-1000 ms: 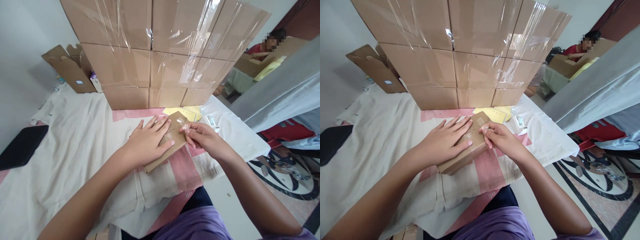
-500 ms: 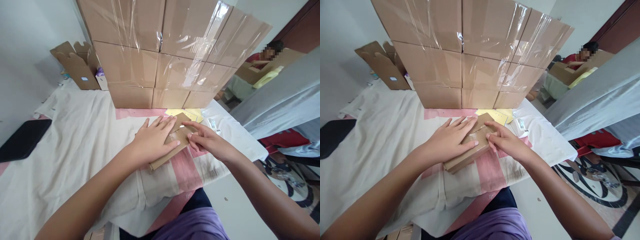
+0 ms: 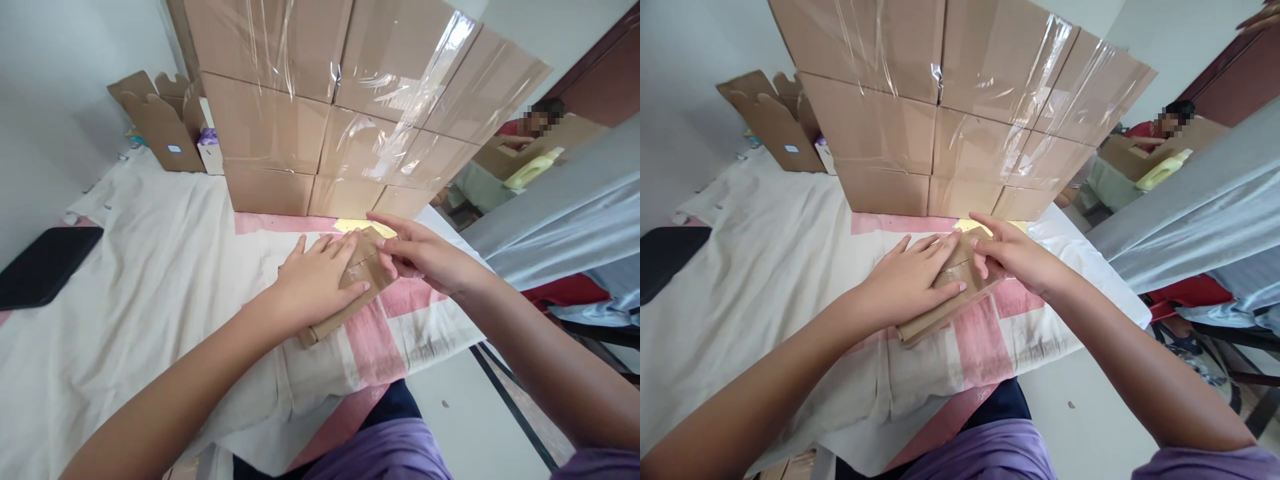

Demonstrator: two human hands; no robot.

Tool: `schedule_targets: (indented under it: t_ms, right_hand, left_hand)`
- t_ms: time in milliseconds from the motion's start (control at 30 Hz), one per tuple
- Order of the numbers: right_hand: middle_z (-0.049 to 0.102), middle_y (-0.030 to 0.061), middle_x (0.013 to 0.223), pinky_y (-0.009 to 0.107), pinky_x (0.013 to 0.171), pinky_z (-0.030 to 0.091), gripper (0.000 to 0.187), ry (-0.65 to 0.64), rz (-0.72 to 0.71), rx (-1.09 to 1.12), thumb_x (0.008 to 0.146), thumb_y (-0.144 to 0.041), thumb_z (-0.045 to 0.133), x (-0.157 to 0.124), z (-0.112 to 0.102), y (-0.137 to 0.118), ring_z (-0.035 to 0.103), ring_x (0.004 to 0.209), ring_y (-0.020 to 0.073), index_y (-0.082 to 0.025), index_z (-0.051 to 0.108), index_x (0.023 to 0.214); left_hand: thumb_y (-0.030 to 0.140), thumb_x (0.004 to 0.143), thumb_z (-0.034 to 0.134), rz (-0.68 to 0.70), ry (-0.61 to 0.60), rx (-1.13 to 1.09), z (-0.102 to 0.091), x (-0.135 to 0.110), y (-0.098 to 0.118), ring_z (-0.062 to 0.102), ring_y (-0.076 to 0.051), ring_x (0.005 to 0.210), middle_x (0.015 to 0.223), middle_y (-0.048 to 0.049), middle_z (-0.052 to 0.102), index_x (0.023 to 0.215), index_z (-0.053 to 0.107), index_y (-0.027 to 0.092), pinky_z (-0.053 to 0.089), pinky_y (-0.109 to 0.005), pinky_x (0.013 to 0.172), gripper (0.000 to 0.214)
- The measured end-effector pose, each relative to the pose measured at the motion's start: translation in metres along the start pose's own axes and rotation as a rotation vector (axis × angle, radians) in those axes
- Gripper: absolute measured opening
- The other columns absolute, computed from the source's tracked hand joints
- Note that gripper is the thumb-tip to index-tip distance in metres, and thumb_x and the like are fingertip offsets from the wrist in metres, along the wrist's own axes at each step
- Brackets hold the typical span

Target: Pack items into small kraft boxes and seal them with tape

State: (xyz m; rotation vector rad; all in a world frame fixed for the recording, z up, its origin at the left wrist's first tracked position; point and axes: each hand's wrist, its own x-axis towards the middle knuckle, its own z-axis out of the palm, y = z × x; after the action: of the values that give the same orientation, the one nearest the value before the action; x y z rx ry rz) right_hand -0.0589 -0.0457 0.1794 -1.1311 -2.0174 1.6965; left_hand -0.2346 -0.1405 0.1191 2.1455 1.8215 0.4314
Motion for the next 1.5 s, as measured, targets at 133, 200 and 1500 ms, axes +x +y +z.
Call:
schedule_targets:
  t_ms: [133, 200, 1500]
  right_hand:
    - [0.061, -0.0032, 0.053, 0.026, 0.041, 0.014, 0.086, 0.017, 0.038, 0.021, 0.089, -0.019, 0.058, 0.014, 0.001, -0.006, 0.031, 0.038, 0.0095, -0.01, 0.02, 0.165]
    - [0.062, -0.0027, 0.053, 0.025, 0.041, 0.013, 0.087, 0.024, 0.073, 0.036, 0.088, -0.017, 0.058, 0.018, 0.001, -0.004, 0.03, 0.037, 0.0094, -0.009, 0.019, 0.165]
    - [0.067, -0.0013, 0.054, 0.024, 0.041, 0.016, 0.088, -0.061, 0.148, 0.024, 0.088, -0.008, 0.048, 0.005, -0.007, -0.011, 0.027, 0.033, 0.009, -0.015, 0.011, 0.168]
  left_hand:
    - [0.061, 0.098, 0.04, -0.03, 0.002, -0.025, 0.0, 0.0, 0.002, 0.024, -0.032, 0.159, 0.172, -0.012, 0.023, 0.166, 0.007, 0.016, 0.02, -0.058, 0.128, 0.088]
    - [0.06, 0.097, 0.044, -0.038, 0.018, -0.044, 0.0, 0.0, 0.004, 0.026, -0.033, 0.158, 0.172, -0.0141, 0.023, 0.166, 0.003, 0.015, 0.025, -0.055, 0.126, 0.092]
    - [0.063, 0.1, 0.036, -0.063, -0.045, 0.047, -0.001, 0.0, 0.007, 0.02, -0.03, 0.16, 0.174, -0.0084, 0.016, 0.166, 0.005, 0.013, 0.022, -0.059, 0.127, 0.088]
